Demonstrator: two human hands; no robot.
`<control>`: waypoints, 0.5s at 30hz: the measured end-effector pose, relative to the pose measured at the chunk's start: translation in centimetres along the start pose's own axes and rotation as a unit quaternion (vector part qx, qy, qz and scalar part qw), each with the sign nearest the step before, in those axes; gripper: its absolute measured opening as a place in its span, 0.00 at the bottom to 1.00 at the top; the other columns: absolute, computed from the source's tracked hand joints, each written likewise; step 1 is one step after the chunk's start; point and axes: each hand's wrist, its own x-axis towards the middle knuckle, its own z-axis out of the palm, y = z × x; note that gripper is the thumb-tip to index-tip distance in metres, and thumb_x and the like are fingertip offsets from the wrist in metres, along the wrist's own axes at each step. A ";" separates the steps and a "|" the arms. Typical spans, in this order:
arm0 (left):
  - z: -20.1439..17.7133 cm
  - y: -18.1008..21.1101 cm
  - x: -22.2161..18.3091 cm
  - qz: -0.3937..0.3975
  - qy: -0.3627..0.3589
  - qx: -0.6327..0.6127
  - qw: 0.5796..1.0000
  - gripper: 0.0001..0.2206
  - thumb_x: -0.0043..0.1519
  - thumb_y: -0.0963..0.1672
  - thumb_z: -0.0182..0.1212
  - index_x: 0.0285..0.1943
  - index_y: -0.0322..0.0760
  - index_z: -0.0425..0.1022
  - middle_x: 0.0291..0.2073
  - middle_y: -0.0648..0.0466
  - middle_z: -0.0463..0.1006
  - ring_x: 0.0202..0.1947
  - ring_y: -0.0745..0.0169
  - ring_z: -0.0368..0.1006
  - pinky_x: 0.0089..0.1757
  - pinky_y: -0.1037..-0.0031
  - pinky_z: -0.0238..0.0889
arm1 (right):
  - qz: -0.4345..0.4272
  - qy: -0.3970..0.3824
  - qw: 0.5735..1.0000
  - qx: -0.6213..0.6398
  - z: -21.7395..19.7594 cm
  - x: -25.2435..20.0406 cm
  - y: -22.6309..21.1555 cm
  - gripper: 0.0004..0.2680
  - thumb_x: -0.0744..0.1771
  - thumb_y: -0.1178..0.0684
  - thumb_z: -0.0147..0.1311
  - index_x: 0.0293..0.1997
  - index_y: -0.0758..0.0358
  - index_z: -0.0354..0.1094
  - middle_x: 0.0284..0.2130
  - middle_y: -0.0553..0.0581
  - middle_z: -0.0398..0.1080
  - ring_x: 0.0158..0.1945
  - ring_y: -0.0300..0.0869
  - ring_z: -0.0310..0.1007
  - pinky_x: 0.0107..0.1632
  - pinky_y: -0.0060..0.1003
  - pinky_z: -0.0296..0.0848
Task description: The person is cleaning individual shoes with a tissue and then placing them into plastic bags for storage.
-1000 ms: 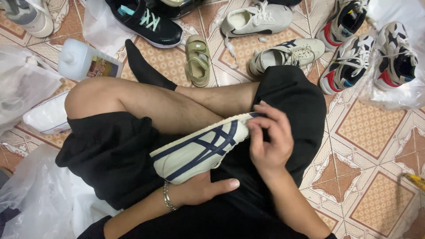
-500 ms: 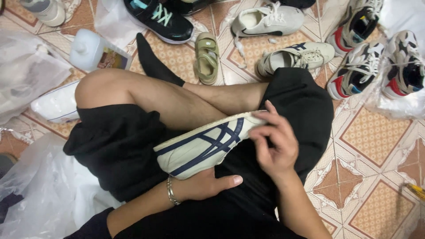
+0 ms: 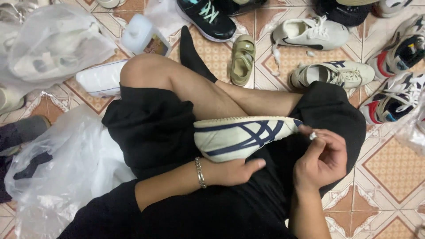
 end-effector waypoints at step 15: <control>-4.2 1.5 5.9 -0.266 0.238 -0.571 0.739 0.23 0.82 0.44 0.61 0.74 0.11 0.83 0.60 0.36 0.92 0.50 0.59 0.84 0.45 0.73 0.72 | 0.095 -0.142 0.977 -0.128 0.8 7.8 5.1 0.15 0.71 0.65 0.71 0.67 0.71 0.81 0.73 0.67 0.81 0.67 0.52 0.87 0.66 0.42 0.87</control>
